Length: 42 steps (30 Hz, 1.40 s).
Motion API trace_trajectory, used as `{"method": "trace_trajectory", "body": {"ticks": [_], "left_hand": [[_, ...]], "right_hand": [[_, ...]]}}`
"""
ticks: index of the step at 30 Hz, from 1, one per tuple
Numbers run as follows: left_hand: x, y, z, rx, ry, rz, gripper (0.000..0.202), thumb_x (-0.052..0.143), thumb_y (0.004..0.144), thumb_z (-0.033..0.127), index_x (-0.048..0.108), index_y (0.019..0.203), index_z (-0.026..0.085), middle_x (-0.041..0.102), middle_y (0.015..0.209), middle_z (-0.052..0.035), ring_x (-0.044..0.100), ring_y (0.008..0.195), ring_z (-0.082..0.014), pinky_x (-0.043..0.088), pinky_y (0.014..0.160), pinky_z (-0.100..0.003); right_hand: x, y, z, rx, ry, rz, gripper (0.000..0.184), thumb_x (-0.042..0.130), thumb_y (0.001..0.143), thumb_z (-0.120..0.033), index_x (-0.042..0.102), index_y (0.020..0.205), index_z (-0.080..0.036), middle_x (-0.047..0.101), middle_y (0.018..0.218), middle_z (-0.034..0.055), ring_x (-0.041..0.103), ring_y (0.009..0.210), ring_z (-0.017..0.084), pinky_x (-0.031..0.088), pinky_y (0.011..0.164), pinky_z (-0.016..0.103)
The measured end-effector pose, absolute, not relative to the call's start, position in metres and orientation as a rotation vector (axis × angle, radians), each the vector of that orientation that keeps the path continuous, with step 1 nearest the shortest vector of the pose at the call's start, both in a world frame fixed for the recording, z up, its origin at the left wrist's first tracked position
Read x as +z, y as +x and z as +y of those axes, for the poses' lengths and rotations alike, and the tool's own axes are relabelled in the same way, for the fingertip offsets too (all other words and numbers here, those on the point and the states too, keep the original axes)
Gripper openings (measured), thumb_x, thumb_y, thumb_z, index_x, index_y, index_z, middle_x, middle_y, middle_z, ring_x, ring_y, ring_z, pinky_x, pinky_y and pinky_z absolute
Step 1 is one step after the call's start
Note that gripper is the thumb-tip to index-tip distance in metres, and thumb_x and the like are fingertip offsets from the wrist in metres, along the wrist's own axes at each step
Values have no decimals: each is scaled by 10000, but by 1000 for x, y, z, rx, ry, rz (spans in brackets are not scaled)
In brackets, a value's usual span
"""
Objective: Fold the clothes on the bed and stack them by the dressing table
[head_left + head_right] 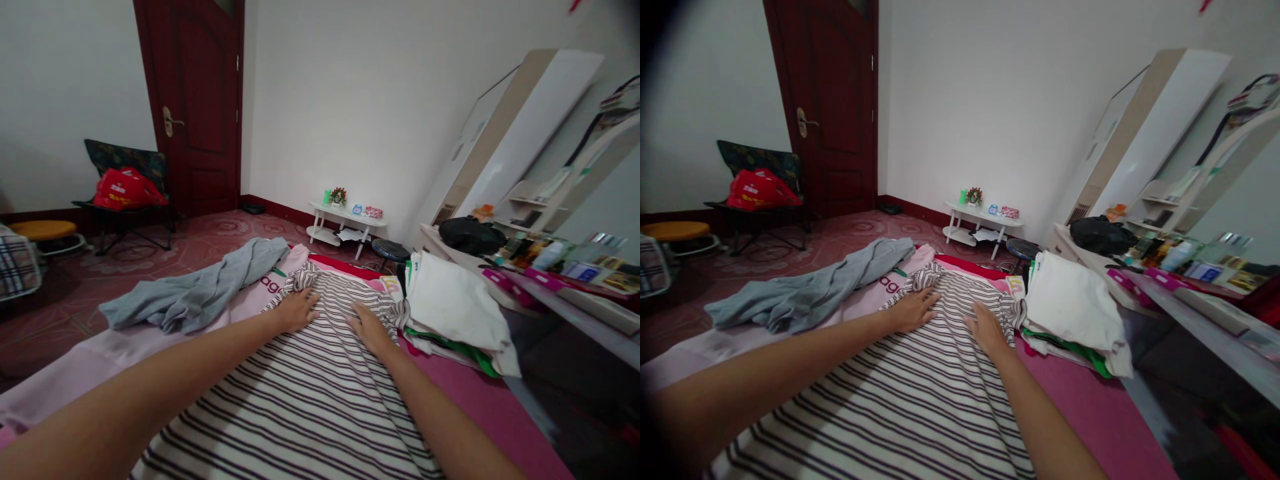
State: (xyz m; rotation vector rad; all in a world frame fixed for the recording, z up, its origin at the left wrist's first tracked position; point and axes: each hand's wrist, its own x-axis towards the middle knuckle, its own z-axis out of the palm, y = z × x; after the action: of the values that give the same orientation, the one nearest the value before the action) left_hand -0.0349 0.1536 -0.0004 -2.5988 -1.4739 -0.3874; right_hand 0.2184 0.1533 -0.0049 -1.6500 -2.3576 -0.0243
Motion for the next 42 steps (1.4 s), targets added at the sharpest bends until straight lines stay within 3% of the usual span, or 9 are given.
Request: {"method": "trace_trajectory", "body": {"ticks": [6,9,12,17,22,25,31,36,42], "left_hand": [[10,-69,208,-341,-2349,-1654,394,517,880,362,613,1225,199,451,1407,-169,359,1312,-372,263,1034,-529],[6,-76,218,-305,-2293,-1693,380,502,879,360,626,1213,228,520,1341,-159,429,1252,-361,287,1002,-512],[0,-74,220,-293,-2255,-1699,412,476,890,381,592,1258,236,490,1375,-154,415,1266,-353,267,1012,-496],[-2,-71,220,-258,-2216,-1725,448,452,898,412,540,1313,268,422,1446,-112,372,1307,-342,252,1023,-465],[-2,-77,230,-234,-2169,-1813,578,431,882,527,515,1339,183,427,1431,-180,416,1275,-355,223,1042,-483],[-3,-78,232,-220,-2174,-1820,593,419,887,532,507,1345,166,431,1429,-185,393,1298,-355,194,1061,-489],[-1,-83,202,-205,-2274,-1713,543,435,902,455,479,1366,176,404,1458,-156,336,1346,-318,163,1095,-474],[4,-100,163,-205,-2399,-1615,510,472,885,440,520,1328,193,405,1466,-114,316,1361,-278,150,1131,-435],[26,-102,164,-354,-2277,-1825,539,607,793,426,542,1294,240,305,1505,-117,374,1294,-331,387,1005,-429]], "right_hand": [[5,249,182,-232,-1997,-2223,393,450,921,-310,614,1171,-53,499,1337,246,415,1279,333,327,1033,471],[6,246,189,-288,-2145,-2151,357,396,917,-214,665,1040,-13,579,1174,292,524,1139,352,424,905,456],[8,231,195,-351,-2170,-2129,393,335,907,-144,618,1123,24,528,1229,329,488,1179,374,392,923,502],[8,225,206,-287,-1940,-2401,468,429,922,-345,453,1371,-214,368,1494,78,328,1350,223,284,1073,340],[9,246,219,-225,-2170,-2321,401,391,916,-236,598,1190,-28,550,1285,250,458,1246,319,305,1043,429],[5,237,215,-203,-2265,-2258,384,398,882,-165,620,1156,-13,564,1251,280,472,1234,348,312,1027,469],[-12,212,169,-184,-2147,-2246,548,230,973,-397,291,1473,-181,265,1539,125,234,1408,280,298,1063,421],[-16,207,135,-171,-2191,-2178,558,261,963,-402,313,1465,-165,254,1529,189,402,1305,338,319,1010,526],[-22,188,105,-198,-2016,-2188,504,298,951,-324,378,1436,-210,336,1506,129,268,1387,322,238,1060,548]]}}
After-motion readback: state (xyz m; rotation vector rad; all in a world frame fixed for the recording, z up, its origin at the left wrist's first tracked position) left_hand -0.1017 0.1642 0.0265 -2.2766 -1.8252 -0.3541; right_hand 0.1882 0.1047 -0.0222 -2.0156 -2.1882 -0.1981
